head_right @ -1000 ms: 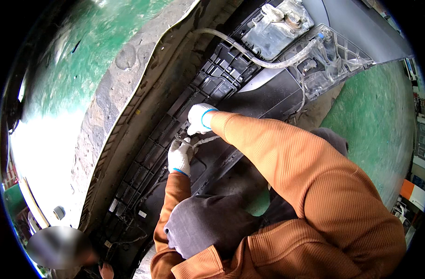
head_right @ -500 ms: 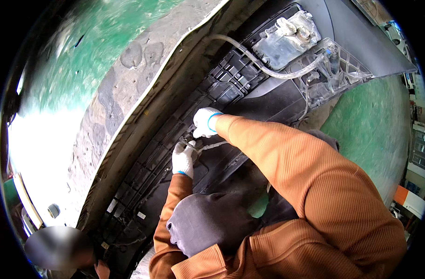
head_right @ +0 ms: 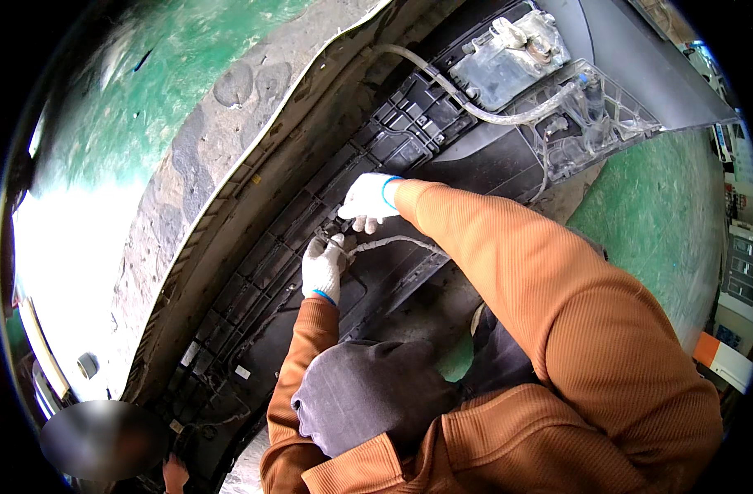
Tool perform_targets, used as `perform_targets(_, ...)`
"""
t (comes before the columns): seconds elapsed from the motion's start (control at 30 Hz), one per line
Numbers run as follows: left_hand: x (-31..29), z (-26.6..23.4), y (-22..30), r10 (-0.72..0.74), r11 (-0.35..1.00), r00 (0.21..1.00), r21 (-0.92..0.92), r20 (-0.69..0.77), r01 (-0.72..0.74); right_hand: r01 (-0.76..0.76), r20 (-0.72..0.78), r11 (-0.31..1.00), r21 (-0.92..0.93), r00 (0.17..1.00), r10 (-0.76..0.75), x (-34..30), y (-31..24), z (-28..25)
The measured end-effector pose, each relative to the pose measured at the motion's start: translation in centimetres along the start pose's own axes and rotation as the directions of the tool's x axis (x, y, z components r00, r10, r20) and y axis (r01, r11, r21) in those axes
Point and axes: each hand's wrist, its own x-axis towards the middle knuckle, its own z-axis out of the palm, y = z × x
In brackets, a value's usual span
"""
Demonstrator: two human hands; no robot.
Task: The person works on the rear bumper of a car, removing a small black component and its attached wiring from the bumper's interior. They then reposition the bumper and continue to manipulate the wiring harness and internal components.
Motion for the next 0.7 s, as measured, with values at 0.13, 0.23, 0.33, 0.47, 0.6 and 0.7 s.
perform_targets(0.13,0.3,-0.2,-0.5,0.006,0.999,1.000,0.035,-0.011,-0.005,0.038,-0.058,0.999,-0.029,0.998,-0.040,0.1,0.5,0.7)
perform_targets(0.23,0.4,-0.2,-0.9,0.011,1.000,1.000,0.029,-0.015,-0.011,0.073,-0.109,0.996,-0.049,0.991,-0.078,0.3,0.9,1.2)
perform_targets(0.33,0.6,0.0,-0.9,0.019,0.998,1.000,0.056,-0.007,-0.018,0.091,-0.187,0.993,-0.071,0.977,-0.103,0.2,1.2,1.7)
perform_targets(0.47,0.7,0.2,-0.6,0.012,0.990,1.000,0.139,-0.028,-0.008,0.035,-0.293,0.999,-0.038,0.955,-0.045,0.0,1.2,2.7)
perform_targets(0.6,1.1,0.1,-0.8,0.020,0.990,1.000,0.140,0.008,-0.021,0.046,-0.329,0.989,-0.139,0.940,-0.090,-0.4,0.9,2.7)
perform_targets(0.7,1.7,-0.1,-1.2,0.013,0.991,0.999,0.133,0.043,-0.018,0.035,-0.321,0.991,-0.132,0.944,-0.076,-0.6,0.7,2.6)
